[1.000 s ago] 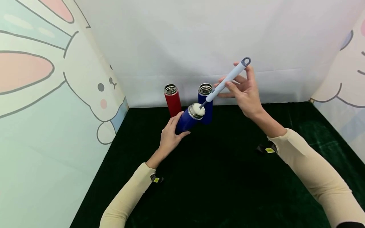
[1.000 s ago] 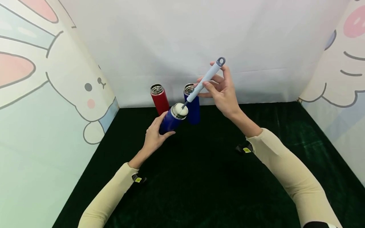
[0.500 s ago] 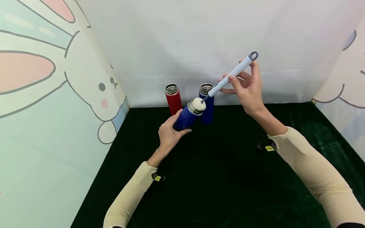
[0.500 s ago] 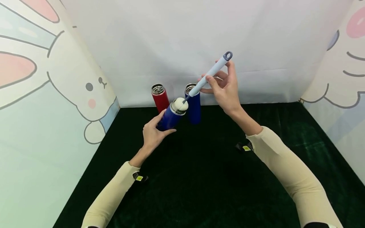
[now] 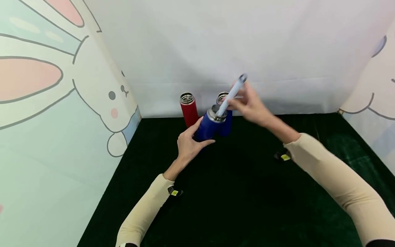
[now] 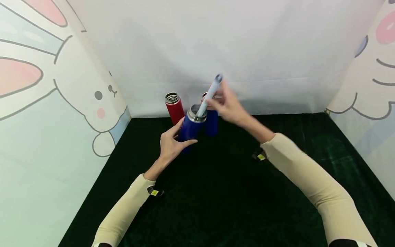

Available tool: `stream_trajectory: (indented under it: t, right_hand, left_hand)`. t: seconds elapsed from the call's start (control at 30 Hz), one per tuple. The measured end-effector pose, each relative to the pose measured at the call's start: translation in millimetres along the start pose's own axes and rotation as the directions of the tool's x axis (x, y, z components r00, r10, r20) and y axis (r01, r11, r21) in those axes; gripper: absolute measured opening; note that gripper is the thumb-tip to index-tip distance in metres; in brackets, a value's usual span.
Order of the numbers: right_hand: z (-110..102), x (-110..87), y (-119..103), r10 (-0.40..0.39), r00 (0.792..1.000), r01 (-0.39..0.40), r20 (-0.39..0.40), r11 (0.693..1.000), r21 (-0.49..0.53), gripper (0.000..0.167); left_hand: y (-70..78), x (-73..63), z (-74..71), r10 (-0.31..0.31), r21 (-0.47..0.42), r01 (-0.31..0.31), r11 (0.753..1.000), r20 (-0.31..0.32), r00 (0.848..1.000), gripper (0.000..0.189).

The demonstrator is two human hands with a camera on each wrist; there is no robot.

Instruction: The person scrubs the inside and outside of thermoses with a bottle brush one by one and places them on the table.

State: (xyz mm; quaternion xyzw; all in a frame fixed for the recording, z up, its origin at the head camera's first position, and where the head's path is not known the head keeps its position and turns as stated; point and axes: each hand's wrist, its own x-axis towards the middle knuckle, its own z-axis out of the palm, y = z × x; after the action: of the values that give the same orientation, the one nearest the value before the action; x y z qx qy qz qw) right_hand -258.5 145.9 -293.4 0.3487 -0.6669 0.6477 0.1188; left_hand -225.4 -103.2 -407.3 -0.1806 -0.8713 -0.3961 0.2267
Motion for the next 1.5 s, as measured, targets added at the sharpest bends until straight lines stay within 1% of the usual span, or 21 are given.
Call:
stream_trajectory:
  t: [0.07,0.13,0.2,0.27,0.37,0.4,0.47,0.6,0.67,0.77,0.83,0.9,1.0,1.07,1.2,1.33,1.43,1.5]
  right_hand:
    - [7,-2.5,4,-0.042,0.999,0.046,0.034,0.993,-0.108,0.039]
    - [12,-3.8,7,-0.093,0.994,0.101,0.050,0.977,-0.189,0.040]
    - [13,-4.1,9,-0.104,0.993,0.113,0.060,0.975,-0.189,0.042]
    - [13,-5.6,12,-0.090,0.992,0.105,0.083,0.975,-0.198,0.044]
    - [14,-9.3,19,-0.071,0.994,0.087,0.084,0.976,-0.198,0.045]
    - [14,-10.0,20,-0.069,0.995,0.081,0.075,0.981,-0.176,0.045]
    - [13,-10.4,21,-0.067,0.997,0.070,0.032,0.989,-0.131,0.045]
    - [6,-7.0,19,-0.038,0.996,0.040,-0.079,0.999,0.018,0.047]
    - [3,-5.0,16,-0.015,0.995,0.022,-0.099,0.997,0.076,0.048]
    - [-1,-2.9,12,-0.002,0.994,0.017,-0.110,0.991,0.132,0.048]
    - [-3,-2.0,10,-0.007,0.993,0.024,-0.120,0.989,0.147,0.048]
    - [-3,-0.3,8,-0.022,0.990,0.040,-0.136,0.990,0.137,0.048]
    - [-3,3.3,6,-0.037,0.988,0.058,-0.152,0.989,0.134,0.048]
    - [-3,6.7,3,-0.048,0.982,0.075,-0.181,0.986,0.147,0.048]
    - [-6,11.2,-4,-0.059,0.965,0.119,-0.254,0.967,0.226,0.047]
    - [-10,14.5,-12,-0.028,0.951,0.125,-0.309,0.946,0.299,0.046]
    - [-13,14.1,-15,0.003,0.939,0.110,-0.343,0.945,0.309,0.046]
    - [-15,12.9,-16,0.018,0.933,0.102,-0.360,0.944,0.313,0.046]
  left_hand:
    - [5.9,5.1,0.1,0.012,-0.028,-0.012,1.000,0.001,1.000,0.088]
    - [10.9,8.3,-0.1,0.003,-0.054,-0.003,0.999,0.008,1.000,0.088]
    - [11.4,8.8,0.6,-0.005,-0.062,0.007,0.998,0.018,1.000,0.087]
    - [10.5,7.2,1.1,-0.017,-0.061,0.020,0.998,0.038,0.999,0.086]
    - [6.1,3.3,2.4,-0.039,-0.052,0.043,0.998,0.077,0.996,0.086]
    - [4.3,2.1,2.8,-0.044,-0.051,0.049,0.998,0.087,0.995,0.086]
    - [0.8,0.7,3.2,-0.051,-0.051,0.057,0.997,0.100,0.994,0.087]
    - [-5.7,1.4,4.2,-0.052,-0.036,0.056,0.998,0.096,0.994,0.087]
    - [-9.0,2.5,4.5,-0.058,-0.023,0.060,0.998,0.094,0.994,0.088]
    - [-13.2,2.8,4.5,-0.072,-0.015,0.074,0.997,0.104,0.992,0.089]
    - [-15.7,2.3,3.9,-0.080,-0.020,0.083,0.996,0.118,0.990,0.090]
    - [-18.4,2.9,3.6,-0.082,-0.028,0.087,0.996,0.134,0.988,0.090]
    - [-21.8,6.2,3.7,-0.070,-0.034,0.076,0.997,0.150,0.986,0.091]
    - [-23.2,8.9,3.7,-0.059,-0.032,0.064,0.997,0.154,0.986,0.091]
    - [-23.7,9.4,2.0,-0.024,-0.018,0.027,0.999,0.154,0.988,0.091]
    - [-25.6,8.2,-2.3,0.012,0.028,-0.016,0.999,0.125,0.992,0.091]
    - [-28.5,7.0,-4.6,0.028,0.067,-0.036,0.997,0.107,0.994,0.090]
    - [-29.4,6.0,-5.1,0.034,0.077,-0.042,0.996,0.102,0.994,0.090]
